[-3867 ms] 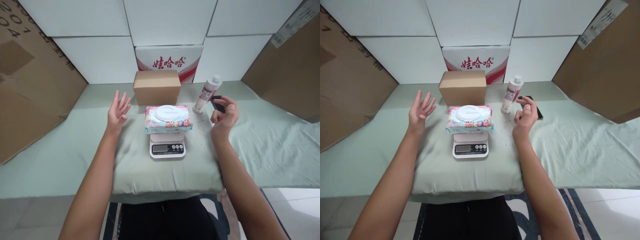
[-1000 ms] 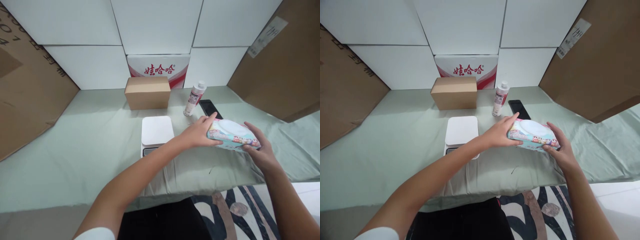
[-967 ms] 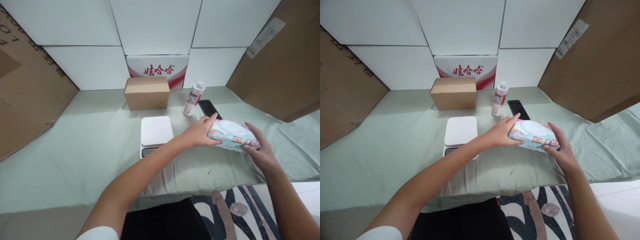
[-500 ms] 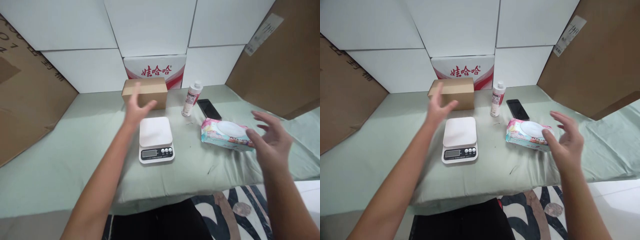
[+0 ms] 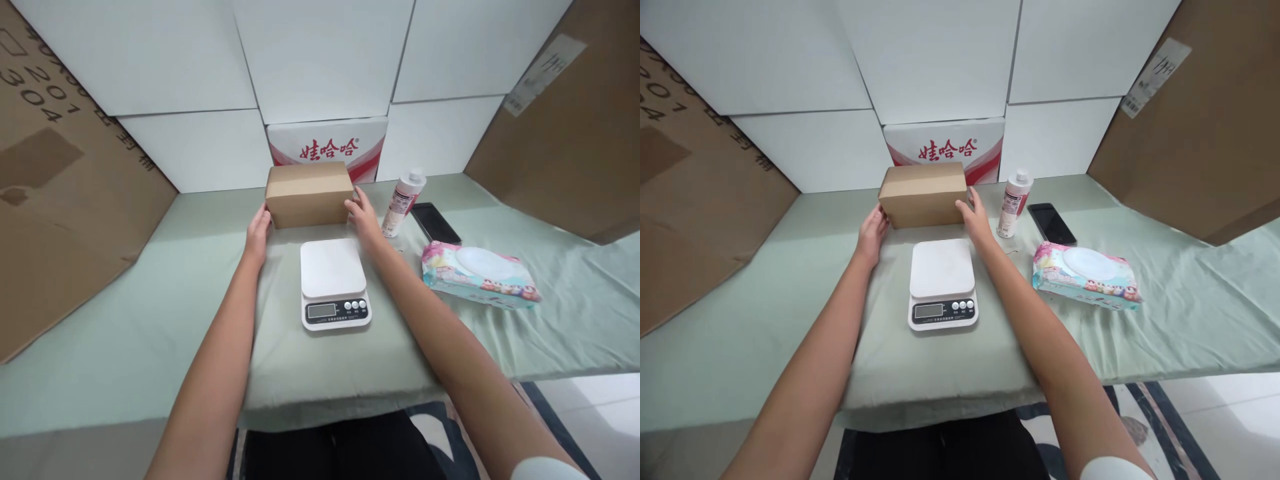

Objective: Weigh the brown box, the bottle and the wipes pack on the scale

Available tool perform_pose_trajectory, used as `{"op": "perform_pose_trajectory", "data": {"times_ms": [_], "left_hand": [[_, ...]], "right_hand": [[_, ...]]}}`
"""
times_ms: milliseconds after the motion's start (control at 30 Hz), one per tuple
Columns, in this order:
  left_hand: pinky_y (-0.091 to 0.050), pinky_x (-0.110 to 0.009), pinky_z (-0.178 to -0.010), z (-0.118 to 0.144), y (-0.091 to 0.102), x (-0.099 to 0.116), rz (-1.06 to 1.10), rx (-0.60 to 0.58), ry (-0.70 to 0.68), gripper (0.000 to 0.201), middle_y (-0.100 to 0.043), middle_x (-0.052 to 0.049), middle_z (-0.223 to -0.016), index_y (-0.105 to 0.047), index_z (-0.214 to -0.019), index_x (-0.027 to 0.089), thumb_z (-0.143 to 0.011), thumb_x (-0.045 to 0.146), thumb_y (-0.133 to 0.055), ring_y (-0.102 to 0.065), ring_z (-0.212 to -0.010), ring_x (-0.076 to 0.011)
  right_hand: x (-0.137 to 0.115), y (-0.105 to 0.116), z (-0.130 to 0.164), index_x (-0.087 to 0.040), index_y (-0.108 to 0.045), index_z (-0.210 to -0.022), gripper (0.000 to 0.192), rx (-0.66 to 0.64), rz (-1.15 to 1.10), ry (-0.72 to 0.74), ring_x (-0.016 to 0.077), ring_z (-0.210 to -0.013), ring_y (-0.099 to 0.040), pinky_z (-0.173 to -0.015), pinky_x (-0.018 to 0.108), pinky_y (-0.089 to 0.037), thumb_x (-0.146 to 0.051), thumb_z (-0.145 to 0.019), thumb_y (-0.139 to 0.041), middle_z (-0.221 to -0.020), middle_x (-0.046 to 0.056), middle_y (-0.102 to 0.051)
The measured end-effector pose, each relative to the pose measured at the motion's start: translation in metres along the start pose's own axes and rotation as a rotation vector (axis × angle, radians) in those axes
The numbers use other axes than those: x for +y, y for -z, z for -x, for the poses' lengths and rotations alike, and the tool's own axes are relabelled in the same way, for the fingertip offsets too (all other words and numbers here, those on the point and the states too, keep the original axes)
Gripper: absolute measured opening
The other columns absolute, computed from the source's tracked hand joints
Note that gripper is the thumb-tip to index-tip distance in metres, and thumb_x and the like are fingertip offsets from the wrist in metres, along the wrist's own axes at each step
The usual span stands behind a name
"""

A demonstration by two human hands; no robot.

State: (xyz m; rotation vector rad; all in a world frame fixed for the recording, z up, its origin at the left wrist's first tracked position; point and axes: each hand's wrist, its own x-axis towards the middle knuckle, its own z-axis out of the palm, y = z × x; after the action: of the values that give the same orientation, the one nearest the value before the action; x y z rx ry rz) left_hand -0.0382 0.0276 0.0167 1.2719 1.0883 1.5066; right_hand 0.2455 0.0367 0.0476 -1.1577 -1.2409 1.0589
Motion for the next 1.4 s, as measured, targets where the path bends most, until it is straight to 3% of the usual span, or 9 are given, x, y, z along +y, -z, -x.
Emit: {"op": "perform_pose_trajectory", "data": {"times_ms": [200, 333, 467, 533, 733, 1000, 1133, 1267, 1400], "left_hand": [[-0.035, -0.051, -0.135, 0.003, -0.007, 0.002, 0.023, -0.008, 0.017, 0.087, -0.052, -0.013, -0.167, -0.059, -0.154, 0.020, -0.089, 0.079, -0.065, -0.046, -0.159, -0.0338], [-0.036, -0.051, -0.135, 0.016, -0.011, 0.031, 0.004, 0.019, -0.044, 0.095, -0.053, -0.016, -0.166, -0.061, -0.153, 0.017, -0.085, 0.083, -0.067, -0.045, -0.160, -0.0364], [-0.038, -0.051, -0.134, 0.069, -0.008, 0.069, -0.039, -0.032, -0.196, 0.081, -0.058, -0.013, -0.163, -0.064, -0.152, 0.021, -0.093, 0.077, -0.063, -0.047, -0.158, -0.0360], [-0.038, -0.053, -0.134, 0.106, -0.002, 0.077, -0.067, -0.069, -0.221, 0.075, -0.057, -0.012, -0.164, -0.064, -0.152, 0.022, -0.096, 0.072, -0.063, -0.046, -0.159, -0.0363], [-0.042, -0.059, -0.131, 0.183, 0.014, 0.052, -0.021, -0.121, -0.130, 0.074, -0.058, -0.015, -0.162, -0.060, -0.156, 0.024, -0.097, 0.068, -0.062, -0.049, -0.156, -0.0399], [-0.041, -0.056, -0.132, 0.194, 0.012, 0.045, -0.060, -0.099, -0.070, 0.082, -0.055, -0.016, -0.164, -0.057, -0.159, 0.021, -0.094, 0.072, -0.063, -0.044, -0.159, -0.0402], [-0.040, -0.054, -0.133, 0.193, 0.012, 0.047, -0.061, -0.094, -0.131, 0.080, -0.053, -0.015, -0.167, -0.057, -0.158, 0.023, -0.094, 0.071, -0.064, -0.045, -0.159, -0.0386], [-0.037, -0.051, -0.134, 0.184, 0.017, 0.060, -0.036, 0.140, -0.267, 0.070, -0.049, -0.004, -0.171, -0.063, -0.152, 0.035, -0.094, 0.074, -0.058, -0.039, -0.163, -0.0333], [-0.038, -0.049, -0.134, 0.177, 0.023, 0.069, 0.034, 0.337, -0.241, 0.061, -0.056, -0.001, -0.166, -0.071, -0.142, 0.037, -0.098, 0.071, -0.050, -0.041, -0.163, -0.0286]], "right_hand": [[0.009, 0.003, -0.004, -0.034, -0.018, -0.172, 0.110, -0.134, 0.006, 0.071, 0.0295, -0.160, -0.040, -0.135, 0.058, -0.032, -0.068, -0.082, -0.071, -0.175, 0.003, -0.039], [-0.012, 0.011, 0.016, -0.032, -0.015, -0.175, 0.113, -0.148, 0.116, 0.252, 0.0299, -0.162, -0.038, -0.133, 0.052, -0.040, -0.076, -0.085, -0.067, -0.177, 0.004, -0.034], [-0.038, 0.044, 0.074, -0.044, -0.006, -0.175, 0.107, -0.146, 0.271, 0.382, 0.0308, -0.145, -0.057, -0.116, 0.050, -0.058, -0.075, -0.092, -0.065, -0.179, 0.002, -0.029], [-0.042, 0.063, 0.110, -0.047, -0.003, -0.174, 0.103, -0.155, 0.326, 0.427, 0.0305, -0.144, -0.057, -0.111, 0.048, -0.062, -0.071, -0.095, -0.065, -0.181, 0.002, -0.024], [-0.011, 0.088, 0.177, -0.046, -0.006, -0.174, 0.095, -0.118, 0.418, 0.481, 0.0341, -0.158, -0.042, -0.114, 0.054, -0.059, -0.060, -0.100, -0.065, -0.177, 0.008, -0.028], [0.005, 0.083, 0.180, -0.044, -0.007, -0.174, 0.092, -0.126, 0.418, 0.471, 0.0340, -0.155, -0.044, -0.108, 0.052, -0.061, -0.057, -0.102, -0.062, -0.175, 0.011, -0.031], [0.003, 0.083, 0.180, -0.043, -0.010, -0.174, 0.091, -0.075, 0.380, 0.457, 0.0329, -0.143, -0.056, -0.102, 0.050, -0.062, -0.065, -0.100, -0.059, -0.169, 0.010, -0.040], [0.002, 0.088, 0.178, -0.046, -0.023, -0.170, 0.082, 0.142, 0.297, 0.514, 0.0284, -0.113, -0.067, -0.085, 0.046, -0.062, -0.069, -0.097, -0.052, -0.148, 0.008, -0.055], [0.001, 0.090, 0.177, -0.044, -0.041, -0.159, 0.067, 0.219, 0.256, 0.519, 0.0247, -0.090, -0.063, -0.070, 0.041, -0.055, -0.064, -0.096, -0.053, -0.123, 0.008, -0.059]]}}
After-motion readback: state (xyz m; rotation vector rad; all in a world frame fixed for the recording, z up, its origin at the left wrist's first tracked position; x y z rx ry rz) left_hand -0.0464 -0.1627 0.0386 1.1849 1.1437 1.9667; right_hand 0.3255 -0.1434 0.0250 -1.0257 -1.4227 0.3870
